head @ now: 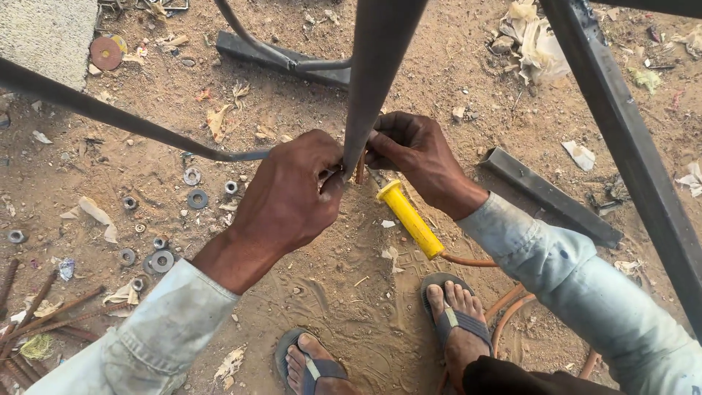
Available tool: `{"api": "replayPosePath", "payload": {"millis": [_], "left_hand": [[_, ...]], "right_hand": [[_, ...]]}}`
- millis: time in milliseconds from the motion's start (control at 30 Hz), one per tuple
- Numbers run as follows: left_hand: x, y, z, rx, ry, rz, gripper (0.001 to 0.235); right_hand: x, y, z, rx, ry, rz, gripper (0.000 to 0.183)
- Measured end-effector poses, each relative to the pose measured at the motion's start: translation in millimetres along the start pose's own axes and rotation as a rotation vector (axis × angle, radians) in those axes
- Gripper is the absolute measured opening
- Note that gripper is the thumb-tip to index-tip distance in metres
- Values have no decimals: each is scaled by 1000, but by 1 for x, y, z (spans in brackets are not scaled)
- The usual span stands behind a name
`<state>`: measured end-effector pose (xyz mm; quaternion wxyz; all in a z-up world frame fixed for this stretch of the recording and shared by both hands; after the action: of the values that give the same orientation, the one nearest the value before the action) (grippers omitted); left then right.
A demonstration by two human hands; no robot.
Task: The recorder measures metal components and welds a joint on a structural frame.
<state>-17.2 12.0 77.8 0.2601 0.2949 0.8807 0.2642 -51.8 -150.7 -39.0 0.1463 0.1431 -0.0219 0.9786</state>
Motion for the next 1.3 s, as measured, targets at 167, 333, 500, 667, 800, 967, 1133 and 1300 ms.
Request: {"api": "replayPosePath", "payload": {"millis": [167, 333, 500, 667, 800, 967, 1133, 1300], "left_hand": [[-1, -2, 6, -44, 118, 94, 5], [-2, 1, 4, -3, 101, 80, 13], [-2, -2, 6, -21, 100, 91, 13], [-4, -3, 8, -11, 83, 102, 16], [-6, -2, 11, -3, 114, 113, 13], [-8, 2, 17, -27, 233, 199, 11], [-3, 10, 20, 19, 148, 166, 21], [30, 40, 22, 62, 44, 20, 44]], "right_hand": [[0, 0, 1, -41, -17, -6, 25], [-2, -2, -1, -54, -12, -18, 24], [-3, -3, 2, -28, -12, -20, 23], [-5, -2, 2, 17, -29, -9, 22], [-8, 0, 0, 40, -37, 1, 21], [-7, -3, 6, 26, -38, 33, 19], [-8, -1, -3, -11, -45, 32, 16], [-3, 3, -9, -1, -53, 49, 16]]}}
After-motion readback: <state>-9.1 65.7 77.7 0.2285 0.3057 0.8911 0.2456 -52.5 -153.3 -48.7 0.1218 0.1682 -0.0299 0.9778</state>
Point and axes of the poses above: each hand's wrist, its own x-axis away from the middle knuckle, its own y-axis out of the back of the hand, z = x × y, the point moved 7 cm from there along -x, towards the middle knuckle, and after that the axes turned 11 degrees about -z, right-handed, at the moved point
